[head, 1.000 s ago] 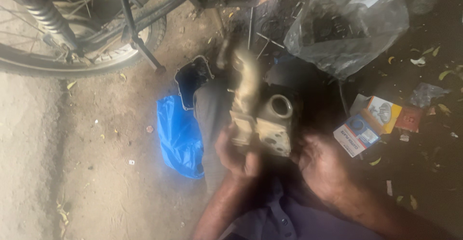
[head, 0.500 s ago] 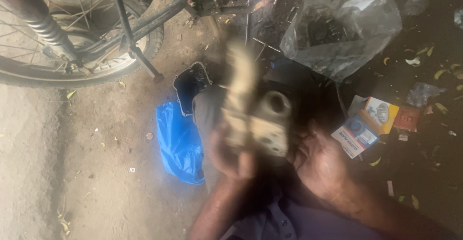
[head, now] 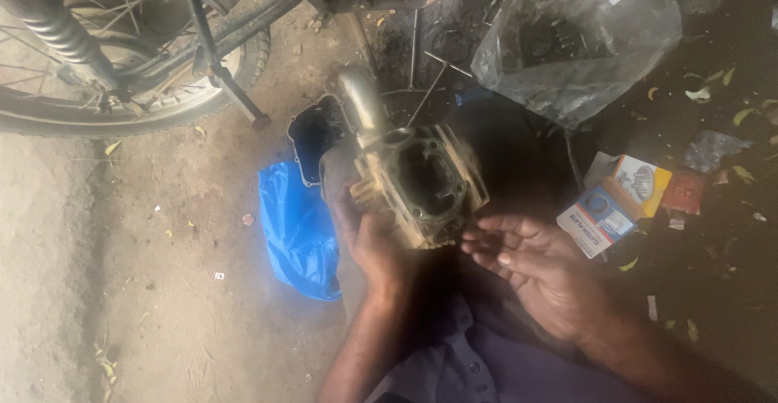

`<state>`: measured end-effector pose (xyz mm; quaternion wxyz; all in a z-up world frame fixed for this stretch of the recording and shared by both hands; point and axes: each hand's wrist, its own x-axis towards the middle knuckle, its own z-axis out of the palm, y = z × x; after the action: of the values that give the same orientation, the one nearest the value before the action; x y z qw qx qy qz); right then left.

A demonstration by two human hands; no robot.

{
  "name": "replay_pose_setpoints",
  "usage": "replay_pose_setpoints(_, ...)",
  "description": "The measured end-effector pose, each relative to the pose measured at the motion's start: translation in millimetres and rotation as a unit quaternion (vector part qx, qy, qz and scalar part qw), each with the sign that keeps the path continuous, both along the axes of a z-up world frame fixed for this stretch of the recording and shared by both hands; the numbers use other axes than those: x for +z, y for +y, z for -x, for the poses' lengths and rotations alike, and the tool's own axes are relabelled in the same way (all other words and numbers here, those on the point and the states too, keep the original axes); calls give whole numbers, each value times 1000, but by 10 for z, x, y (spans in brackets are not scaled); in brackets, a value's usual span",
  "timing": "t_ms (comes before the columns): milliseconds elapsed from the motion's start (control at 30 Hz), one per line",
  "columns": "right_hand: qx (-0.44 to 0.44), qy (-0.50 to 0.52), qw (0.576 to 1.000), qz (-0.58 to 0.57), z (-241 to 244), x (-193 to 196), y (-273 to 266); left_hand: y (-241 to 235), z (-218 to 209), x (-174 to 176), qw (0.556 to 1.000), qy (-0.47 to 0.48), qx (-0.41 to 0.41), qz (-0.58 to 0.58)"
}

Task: The person sits on the ground and cleans a motorcycle engine cylinder head using a green cloth. They wipe the exterior and interior surfaces repeatedly, turning the part over to access different areas.

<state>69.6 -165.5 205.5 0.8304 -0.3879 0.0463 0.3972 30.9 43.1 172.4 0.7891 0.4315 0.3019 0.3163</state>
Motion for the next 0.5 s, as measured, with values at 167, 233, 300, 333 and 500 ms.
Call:
replay_pose_setpoints(167, -29, 1, 999, 18, -55, -38, -230, -7, 26, 10, 993, 82, -33, 83)
replay_pose_setpoints(233, -35, -34, 998, 36, -123, -51, -255, 26, 8, 80, 992, 115, -51, 35)
replay_pose_setpoints(300, -43, -50, 997, 45, -204, -52, -245, 111, -18, 182, 987, 141, -71, 12)
replay_pose_setpoints(333, -46, -47, 997, 47, -236, -47, -233, 185, -16, 239, 985, 153, -83, 15)
replay_pose_setpoints(500, -36, -46, 997, 49, -379, -34, -78, 484, -104, 367, 968, 215, -131, 1)
